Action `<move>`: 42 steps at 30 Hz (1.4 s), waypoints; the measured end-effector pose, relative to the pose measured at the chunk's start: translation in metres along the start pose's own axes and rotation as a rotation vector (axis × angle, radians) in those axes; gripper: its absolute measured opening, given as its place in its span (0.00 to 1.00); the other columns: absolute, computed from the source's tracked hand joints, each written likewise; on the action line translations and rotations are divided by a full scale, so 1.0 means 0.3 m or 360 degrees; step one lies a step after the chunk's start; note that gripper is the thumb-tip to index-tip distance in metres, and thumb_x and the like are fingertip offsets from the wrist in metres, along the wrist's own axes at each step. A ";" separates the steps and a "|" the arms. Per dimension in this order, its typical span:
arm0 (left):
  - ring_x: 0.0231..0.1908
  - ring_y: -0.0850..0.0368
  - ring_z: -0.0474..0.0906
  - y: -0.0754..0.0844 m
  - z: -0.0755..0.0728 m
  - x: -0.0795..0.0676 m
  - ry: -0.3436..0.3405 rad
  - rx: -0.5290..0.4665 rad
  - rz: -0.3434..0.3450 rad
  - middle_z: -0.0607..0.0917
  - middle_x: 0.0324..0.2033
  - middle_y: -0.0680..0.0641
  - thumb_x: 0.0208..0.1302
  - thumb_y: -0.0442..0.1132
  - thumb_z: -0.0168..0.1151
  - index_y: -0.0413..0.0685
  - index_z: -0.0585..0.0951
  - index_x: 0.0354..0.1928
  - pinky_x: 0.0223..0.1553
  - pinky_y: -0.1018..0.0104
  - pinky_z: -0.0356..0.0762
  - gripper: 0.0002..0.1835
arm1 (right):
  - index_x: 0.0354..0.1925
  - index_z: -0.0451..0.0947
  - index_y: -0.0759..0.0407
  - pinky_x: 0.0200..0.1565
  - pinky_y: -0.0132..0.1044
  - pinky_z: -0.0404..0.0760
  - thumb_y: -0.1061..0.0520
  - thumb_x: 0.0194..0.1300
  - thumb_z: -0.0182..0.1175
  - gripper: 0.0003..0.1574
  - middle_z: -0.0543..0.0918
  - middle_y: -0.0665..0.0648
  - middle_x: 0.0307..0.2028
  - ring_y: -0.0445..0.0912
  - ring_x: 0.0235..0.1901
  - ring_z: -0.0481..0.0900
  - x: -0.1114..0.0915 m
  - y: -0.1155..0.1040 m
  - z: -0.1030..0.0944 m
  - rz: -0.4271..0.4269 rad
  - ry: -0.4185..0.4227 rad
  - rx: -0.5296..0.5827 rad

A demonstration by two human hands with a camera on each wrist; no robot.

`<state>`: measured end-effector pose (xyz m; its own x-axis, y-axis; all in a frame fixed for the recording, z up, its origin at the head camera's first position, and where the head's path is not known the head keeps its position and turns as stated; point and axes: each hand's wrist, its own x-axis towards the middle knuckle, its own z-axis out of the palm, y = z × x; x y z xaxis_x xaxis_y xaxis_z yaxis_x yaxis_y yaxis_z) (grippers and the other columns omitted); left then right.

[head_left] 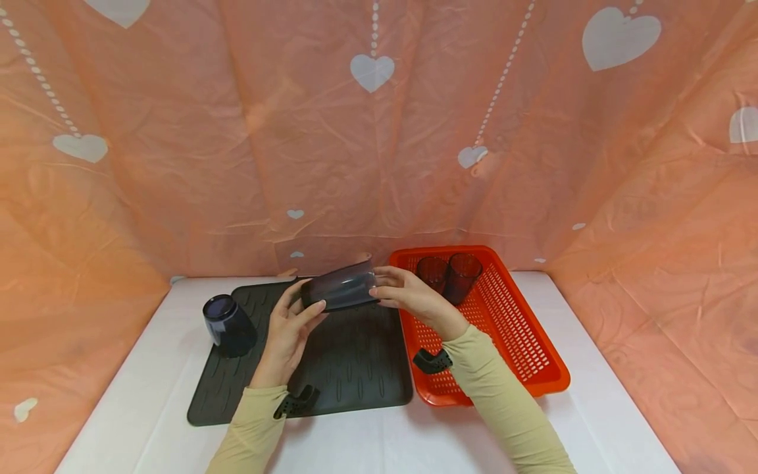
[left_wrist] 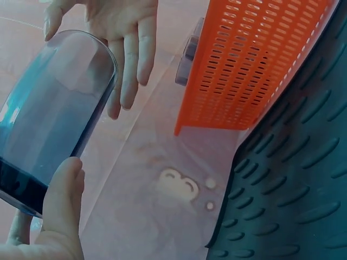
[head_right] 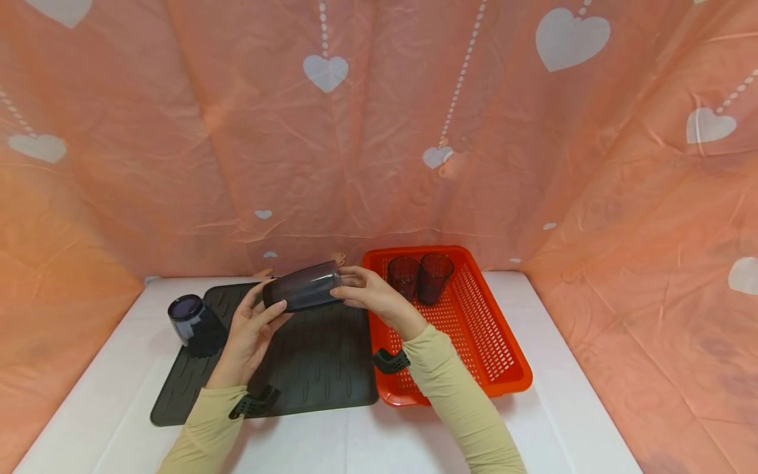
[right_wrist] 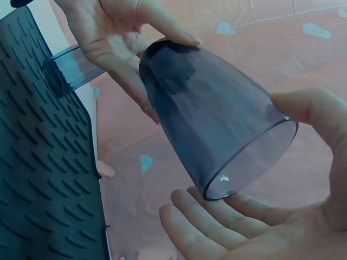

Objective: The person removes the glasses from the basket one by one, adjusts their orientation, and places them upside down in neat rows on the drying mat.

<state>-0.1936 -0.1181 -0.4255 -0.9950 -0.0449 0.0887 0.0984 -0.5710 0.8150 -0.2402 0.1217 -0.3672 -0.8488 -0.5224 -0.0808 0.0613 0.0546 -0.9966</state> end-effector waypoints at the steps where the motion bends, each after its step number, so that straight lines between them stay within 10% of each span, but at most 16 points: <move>1: 0.44 0.54 0.80 0.002 -0.001 -0.001 -0.0003 -0.0008 -0.0003 0.77 0.52 0.42 0.59 0.21 0.61 0.39 0.64 0.66 0.45 0.60 0.81 0.33 | 0.69 0.56 0.67 0.60 0.48 0.70 0.63 0.65 0.59 0.38 0.66 0.67 0.64 0.57 0.60 0.69 0.000 0.000 -0.001 -0.0007 -0.0014 0.0018; 42: 0.39 0.59 0.81 0.121 -0.133 -0.023 0.0312 0.0199 0.0152 0.83 0.47 0.50 0.51 0.16 0.64 0.44 0.72 0.60 0.38 0.68 0.82 0.33 | 0.70 0.53 0.70 0.64 0.53 0.61 0.54 0.74 0.48 0.34 0.62 0.72 0.66 0.66 0.66 0.58 -0.133 0.017 -0.224 -0.0143 0.0103 0.0155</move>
<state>-0.1838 -0.1712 -0.4192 -0.9636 -0.2591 0.0657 0.1809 -0.4510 0.8740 -0.2413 0.2000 -0.3682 -0.8852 -0.4651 0.0066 0.0315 -0.0741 -0.9968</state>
